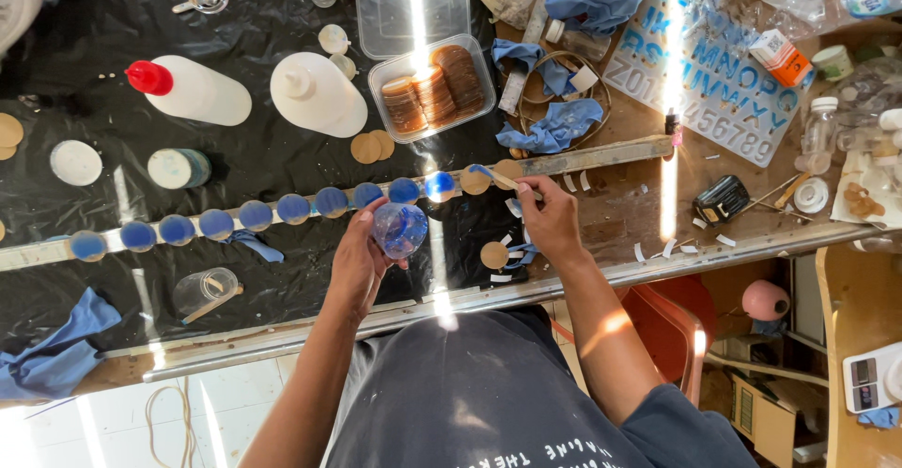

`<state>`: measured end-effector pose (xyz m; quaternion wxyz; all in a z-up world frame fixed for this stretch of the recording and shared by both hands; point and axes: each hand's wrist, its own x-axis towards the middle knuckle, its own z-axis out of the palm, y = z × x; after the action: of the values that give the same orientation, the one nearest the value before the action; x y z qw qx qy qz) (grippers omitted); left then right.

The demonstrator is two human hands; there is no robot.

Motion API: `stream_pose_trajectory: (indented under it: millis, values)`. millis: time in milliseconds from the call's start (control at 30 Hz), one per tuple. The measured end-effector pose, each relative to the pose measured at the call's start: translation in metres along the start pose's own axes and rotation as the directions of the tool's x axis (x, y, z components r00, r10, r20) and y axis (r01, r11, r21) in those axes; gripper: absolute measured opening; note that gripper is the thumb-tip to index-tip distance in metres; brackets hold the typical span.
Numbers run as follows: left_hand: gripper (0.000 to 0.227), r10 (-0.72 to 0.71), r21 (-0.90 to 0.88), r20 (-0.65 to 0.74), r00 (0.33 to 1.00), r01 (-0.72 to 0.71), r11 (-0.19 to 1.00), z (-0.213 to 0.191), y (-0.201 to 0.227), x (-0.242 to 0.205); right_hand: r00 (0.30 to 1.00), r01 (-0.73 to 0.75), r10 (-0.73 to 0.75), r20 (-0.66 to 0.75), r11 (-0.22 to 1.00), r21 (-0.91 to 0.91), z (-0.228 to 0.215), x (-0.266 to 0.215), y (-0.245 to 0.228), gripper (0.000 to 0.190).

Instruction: The person applies blue paint to a series of small circular discs arranged on a metal bar using a wooden stick. They dip the stick into a container of blue paint and carefully spread it over each disc in sequence.

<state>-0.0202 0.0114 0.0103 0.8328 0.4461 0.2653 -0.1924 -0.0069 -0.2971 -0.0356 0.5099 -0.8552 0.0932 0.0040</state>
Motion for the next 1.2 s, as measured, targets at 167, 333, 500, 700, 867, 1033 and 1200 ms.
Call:
stream_pose_trajectory:
  millis: [167,333,500,700,867,1033,1200]
  values:
    - [0.050,0.008,0.077,0.029,1.000,-0.010,0.997,0.002,-0.001,-0.004,0.975,0.154,-0.162,0.151,0.986,0.060,-0.002,-0.023,-0.066,0.014]
    - [0.049,0.018,0.295,0.090,0.996,-0.044,0.954,0.016,0.017,-0.018,0.778,0.623,-0.589,0.219,0.767,-0.152,0.005,-0.025,-0.116,0.017]
    - [0.045,0.078,0.408,0.130,0.988,-0.125,0.905,0.024,0.027,-0.025,0.746,0.651,-0.555,0.368,0.724,-0.227,0.005,-0.020,-0.123,0.016]
    - [0.046,0.081,0.541,0.189,0.979,-0.173,0.823,0.051,0.046,-0.038,0.905,0.151,-0.172,0.388,0.985,0.084,0.014,-0.022,-0.091,0.017]
    - [0.047,0.067,0.600,0.225,0.972,-0.193,0.776,0.053,0.045,-0.036,0.897,-0.167,0.023,0.442,0.942,0.290,0.019,-0.031,-0.077,0.018]
    - [0.047,0.029,0.573,0.221,0.975,-0.154,0.805,0.059,0.046,-0.034,0.875,-0.275,0.044,0.483,0.865,0.419,0.022,-0.034,-0.070,0.019]
    - [0.049,0.035,0.430,0.147,0.988,-0.096,0.898,0.061,0.040,-0.029,0.940,-0.152,0.014,0.340,0.912,0.382,0.005,-0.033,-0.065,0.016]
